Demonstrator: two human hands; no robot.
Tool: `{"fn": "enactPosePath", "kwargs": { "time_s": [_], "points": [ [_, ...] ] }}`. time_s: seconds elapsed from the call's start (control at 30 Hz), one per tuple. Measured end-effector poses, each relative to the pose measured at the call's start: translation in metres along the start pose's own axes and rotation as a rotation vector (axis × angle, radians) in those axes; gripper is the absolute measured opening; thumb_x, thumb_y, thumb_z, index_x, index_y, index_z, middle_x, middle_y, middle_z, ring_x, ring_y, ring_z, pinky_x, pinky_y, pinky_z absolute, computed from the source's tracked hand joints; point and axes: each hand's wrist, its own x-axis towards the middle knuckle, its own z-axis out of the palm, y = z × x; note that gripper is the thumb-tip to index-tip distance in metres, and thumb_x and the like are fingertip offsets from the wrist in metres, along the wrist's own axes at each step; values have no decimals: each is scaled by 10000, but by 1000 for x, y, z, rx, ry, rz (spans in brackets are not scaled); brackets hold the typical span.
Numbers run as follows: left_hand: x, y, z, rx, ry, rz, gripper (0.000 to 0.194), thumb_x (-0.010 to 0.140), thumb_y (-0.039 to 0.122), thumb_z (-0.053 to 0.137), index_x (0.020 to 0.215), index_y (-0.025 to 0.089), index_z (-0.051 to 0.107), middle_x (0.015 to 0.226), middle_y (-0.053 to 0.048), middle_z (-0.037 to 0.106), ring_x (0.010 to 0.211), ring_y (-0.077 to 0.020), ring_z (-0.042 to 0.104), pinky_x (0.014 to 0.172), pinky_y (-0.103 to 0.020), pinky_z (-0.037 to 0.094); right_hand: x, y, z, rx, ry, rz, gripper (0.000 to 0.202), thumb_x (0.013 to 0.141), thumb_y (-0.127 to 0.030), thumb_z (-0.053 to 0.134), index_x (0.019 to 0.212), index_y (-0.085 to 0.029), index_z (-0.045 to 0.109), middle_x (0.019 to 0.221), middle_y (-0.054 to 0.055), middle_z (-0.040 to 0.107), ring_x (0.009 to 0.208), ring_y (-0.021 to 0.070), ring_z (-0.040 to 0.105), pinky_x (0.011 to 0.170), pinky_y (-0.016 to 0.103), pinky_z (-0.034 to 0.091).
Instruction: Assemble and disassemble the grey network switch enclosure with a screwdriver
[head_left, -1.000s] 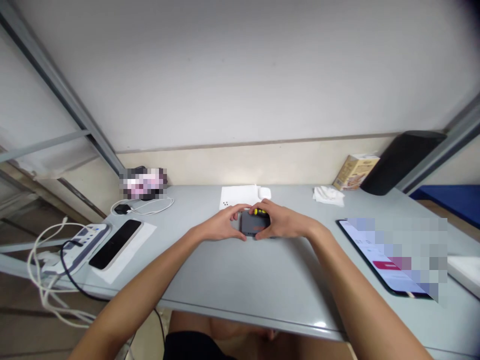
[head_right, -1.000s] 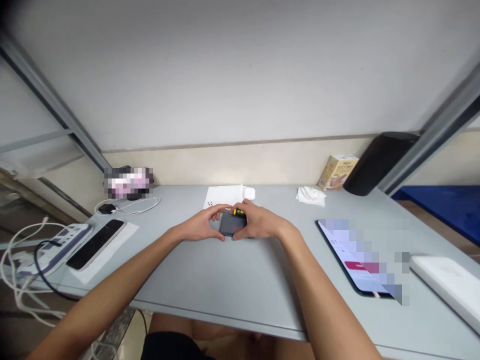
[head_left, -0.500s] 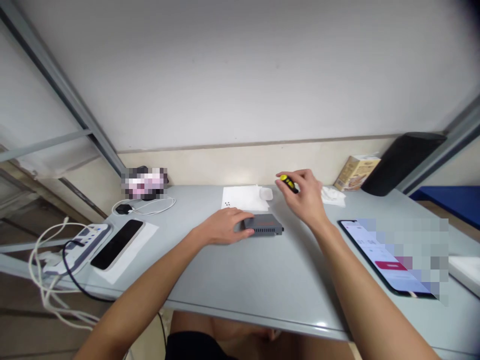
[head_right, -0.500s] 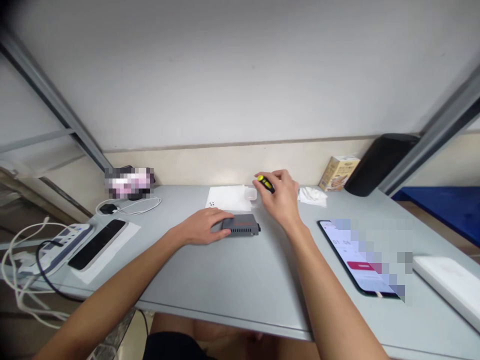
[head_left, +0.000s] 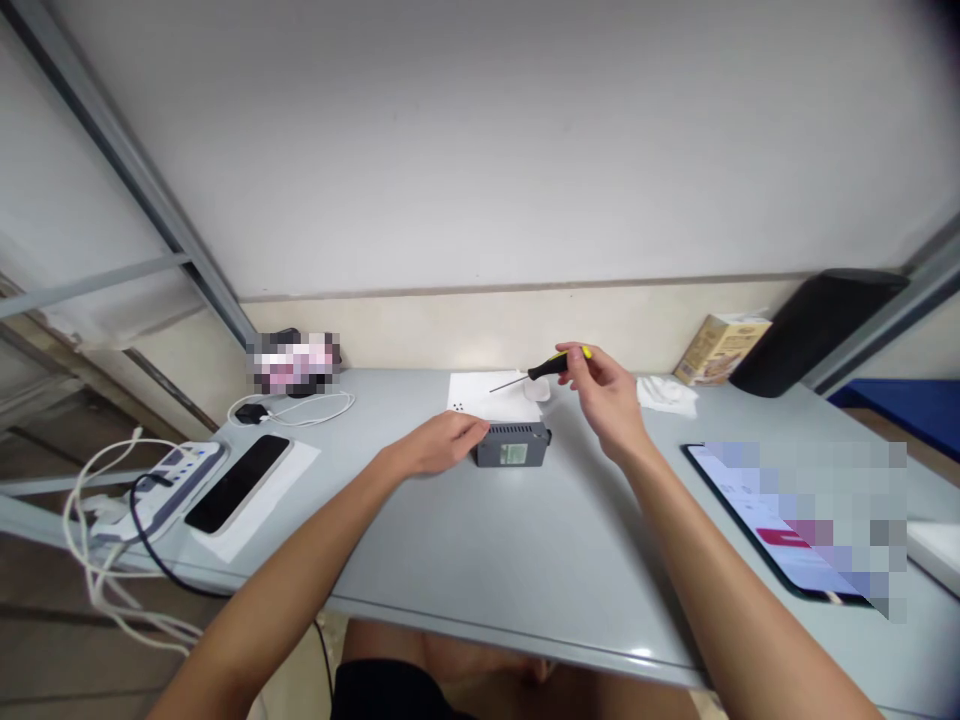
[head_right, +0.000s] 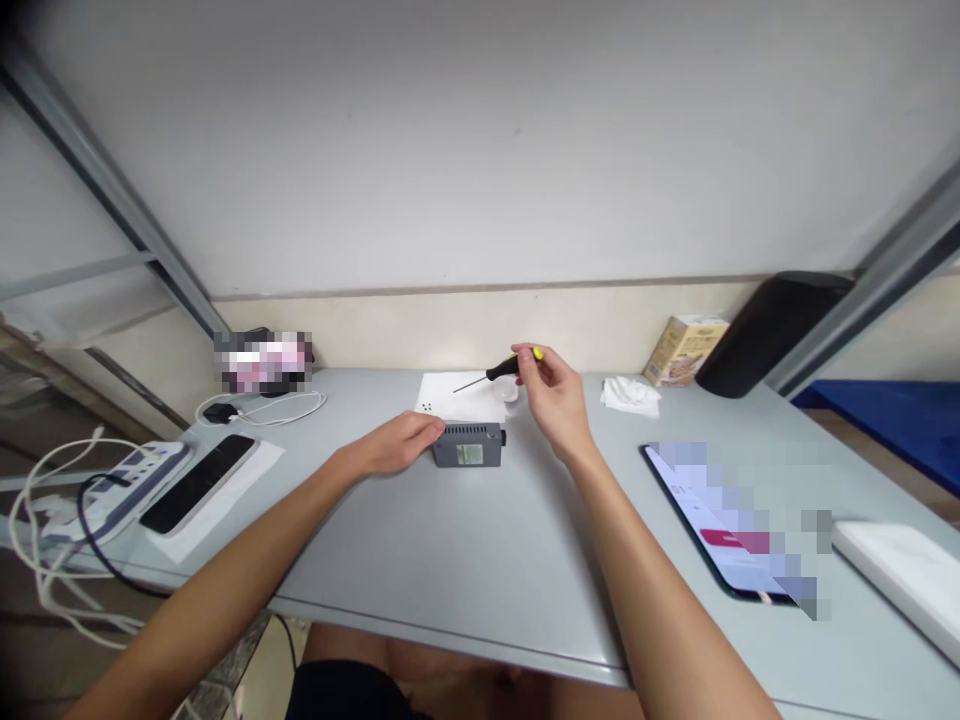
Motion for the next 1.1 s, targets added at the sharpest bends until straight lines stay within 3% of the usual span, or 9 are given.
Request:
{"fn": "enactPosePath", "kwargs": {
  "time_s": [0.1, 0.2, 0.33, 0.4, 0.6, 0.87, 1.1],
  "points": [
    [2, -6, -2, -22, 32, -38, 581, 1112, 541, 267, 753, 194, 563, 757, -30, 628, 702, -185, 549, 701, -329, 420, -3, 1, 4, -29, -53, 42, 566, 884, -715, 654, 1090, -200, 771, 831, 50, 719, 783, 193, 654, 767, 337, 544],
    [6, -17, -6, 33, 171, -113, 538, 1105, 482, 301, 862, 205, 692, 918, -47, 742, 854, -218, 660, 815, -339, 479, -4, 3, 6, -50, -95, 67, 577, 877, -720, 652, 1082, -194, 773, 861, 61, 734, 794, 199, 659, 770, 339, 543],
    [10, -40, -10, 309, 375, -228, 420, 1061, 375, 404, 841, 208, 720, 958, -76, 746, 882, -243, 669, 784, -350, 491, -6, 7, 8, -91, -131, 81, 566, 874, -717, 655, 1067, -198, 776, 901, 78, 746, 824, 219, 660, 745, 341, 527],
    [11, -51, -11, 338, 426, -242, 352, 1045, 341, 448, 892, 209, 736, 998, -79, 738, 917, -244, 674, 802, -351, 507, -7, 10, 9, -99, -158, 94, 561, 878, -708, 651, 1083, -200, 775, 924, 83, 756, 808, 218, 656, 730, 343, 517],
    [10, -64, -5, 304, 410, -143, 303, 1038, 277, 489, 1178, 237, 755, 1154, -69, 695, 1083, -237, 678, 953, -351, 533, -12, 13, 16, -108, -263, 114, 557, 890, -673, 638, 1162, -205, 771, 950, 83, 765, 809, 213, 649, 707, 325, 489],
    [10, -63, -4, 341, 349, -125, 273, 1033, 274, 525, 1103, 242, 787, 1138, -60, 677, 1069, -235, 667, 922, -350, 540, -16, 14, 24, -90, -297, 156, 563, 868, -672, 637, 1141, -200, 777, 1009, 99, 782, 840, 227, 671, 705, 326, 489],
    [11, -64, -4, 358, 357, -117, 263, 1031, 295, 540, 1126, 246, 780, 1140, -64, 679, 1041, -240, 673, 913, -362, 536, -15, 14, 23, -84, -269, 164, 590, 864, -690, 640, 1164, -201, 777, 935, 93, 769, 847, 234, 673, 676, 316, 487]
  ]
}}
